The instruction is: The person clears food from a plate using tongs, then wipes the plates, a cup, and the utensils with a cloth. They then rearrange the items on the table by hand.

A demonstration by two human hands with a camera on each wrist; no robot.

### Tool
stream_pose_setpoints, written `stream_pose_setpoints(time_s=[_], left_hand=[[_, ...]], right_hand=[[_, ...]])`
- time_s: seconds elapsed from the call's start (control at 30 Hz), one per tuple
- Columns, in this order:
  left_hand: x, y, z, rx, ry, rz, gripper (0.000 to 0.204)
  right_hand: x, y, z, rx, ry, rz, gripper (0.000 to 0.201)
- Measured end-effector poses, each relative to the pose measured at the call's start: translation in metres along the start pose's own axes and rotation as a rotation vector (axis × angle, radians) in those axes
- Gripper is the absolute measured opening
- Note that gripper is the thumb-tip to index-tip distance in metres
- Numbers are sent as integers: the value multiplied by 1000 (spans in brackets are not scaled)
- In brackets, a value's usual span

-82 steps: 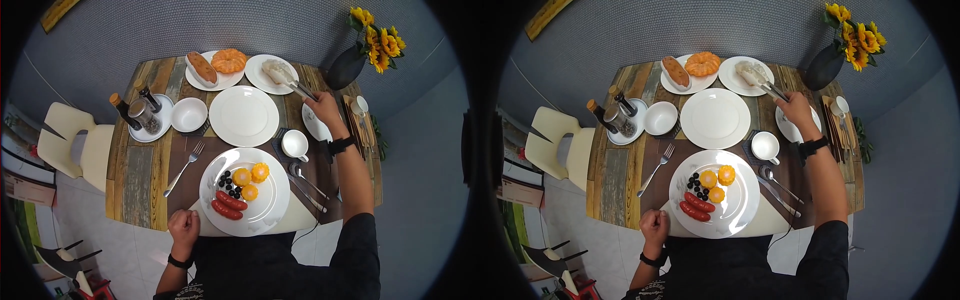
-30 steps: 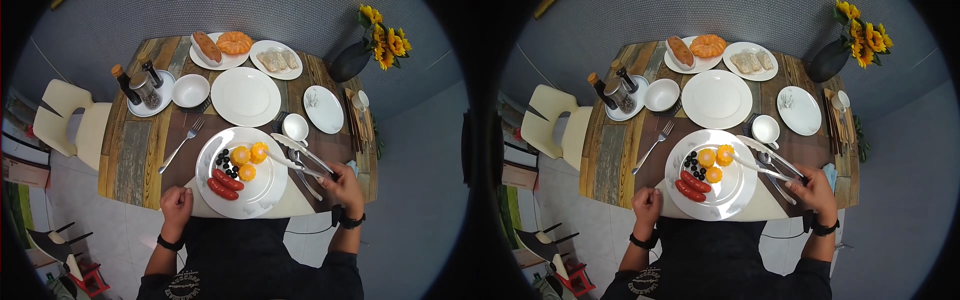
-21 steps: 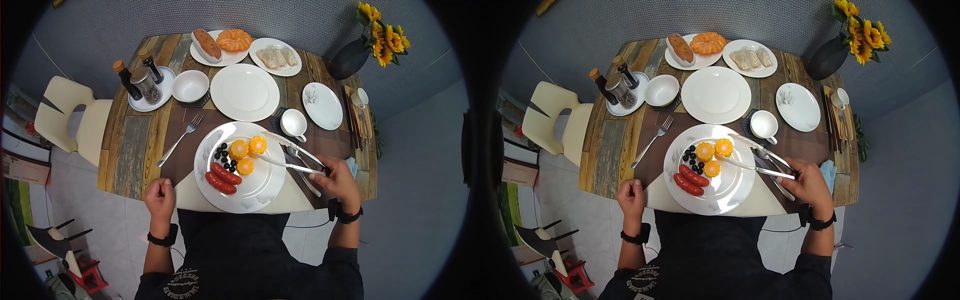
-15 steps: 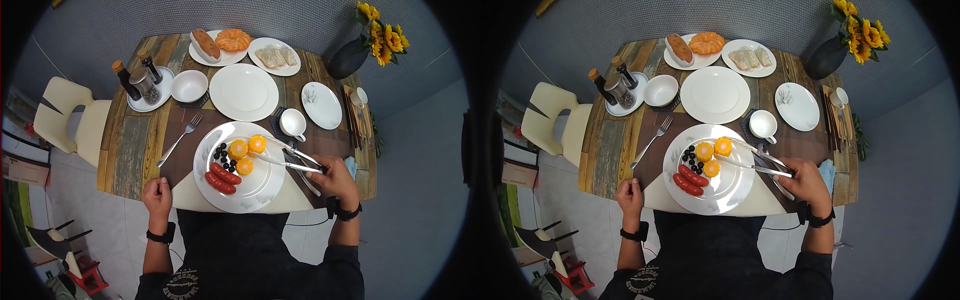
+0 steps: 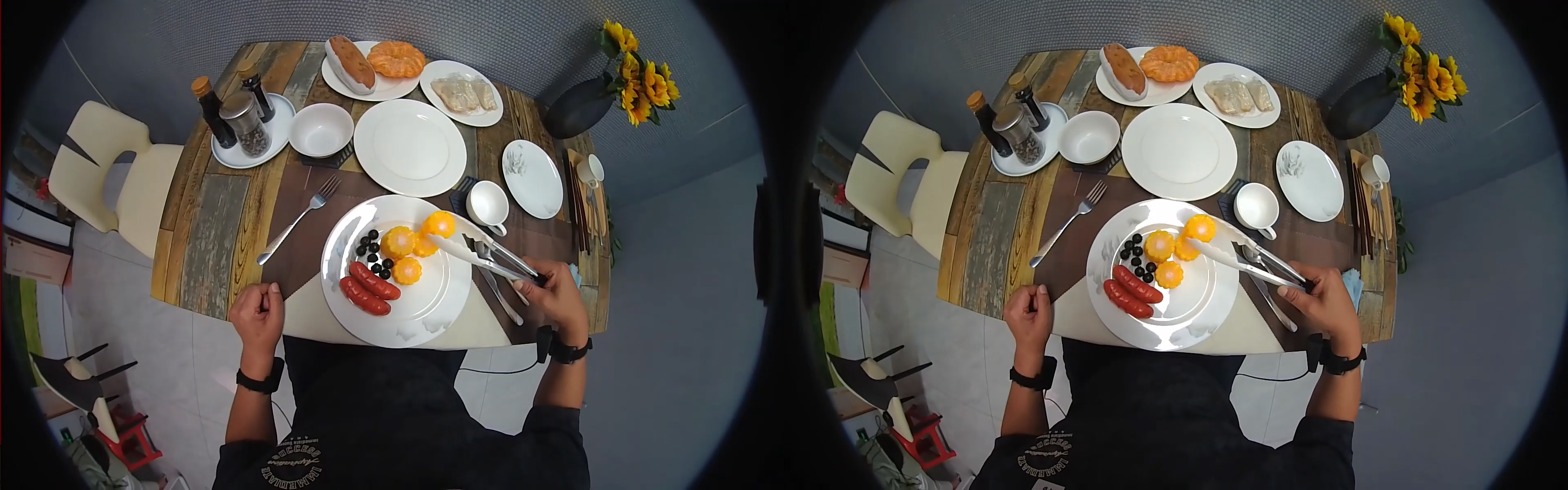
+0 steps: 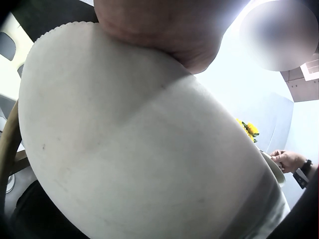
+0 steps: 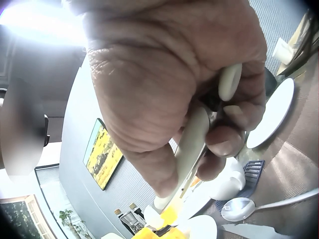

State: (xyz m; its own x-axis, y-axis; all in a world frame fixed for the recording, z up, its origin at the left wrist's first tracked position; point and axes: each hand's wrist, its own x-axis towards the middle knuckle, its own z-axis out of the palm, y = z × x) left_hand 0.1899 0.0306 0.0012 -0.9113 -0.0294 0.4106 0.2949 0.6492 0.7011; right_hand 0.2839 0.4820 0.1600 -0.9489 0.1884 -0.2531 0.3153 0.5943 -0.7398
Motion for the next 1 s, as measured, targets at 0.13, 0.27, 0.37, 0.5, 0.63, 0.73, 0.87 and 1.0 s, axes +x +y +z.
stream_pose_setpoints(time_s=[0.13,0.27,0.37,0.5,0.63,0.73,0.87,1.0], left_hand=[[1,1,-1,-17,1,15,17],[3,4,-1,-16,2,19,18],[3,5,-2,-21,16,25,19],[2,4,-2,-6,30,29,20],[1,4,-2,-9,36,27,20],[3,4,-3,-16,32,28,20],[2,3,-3,-27,32,42,20],[2,2,-2,-24,29,38,21]], right_hand=[[6,3,1,29,104,-80,35],[34,-23,-13,-134,147,-174,34],[73,-43,-22,-340,133,-168,34],[139,-48,-11,-486,142,-222,37],[184,-48,9,-437,122,-147,35],[197,-47,20,-354,128,-146,38],[205,-35,27,-371,143,-153,36],[195,-41,23,-402,98,-110,38]])
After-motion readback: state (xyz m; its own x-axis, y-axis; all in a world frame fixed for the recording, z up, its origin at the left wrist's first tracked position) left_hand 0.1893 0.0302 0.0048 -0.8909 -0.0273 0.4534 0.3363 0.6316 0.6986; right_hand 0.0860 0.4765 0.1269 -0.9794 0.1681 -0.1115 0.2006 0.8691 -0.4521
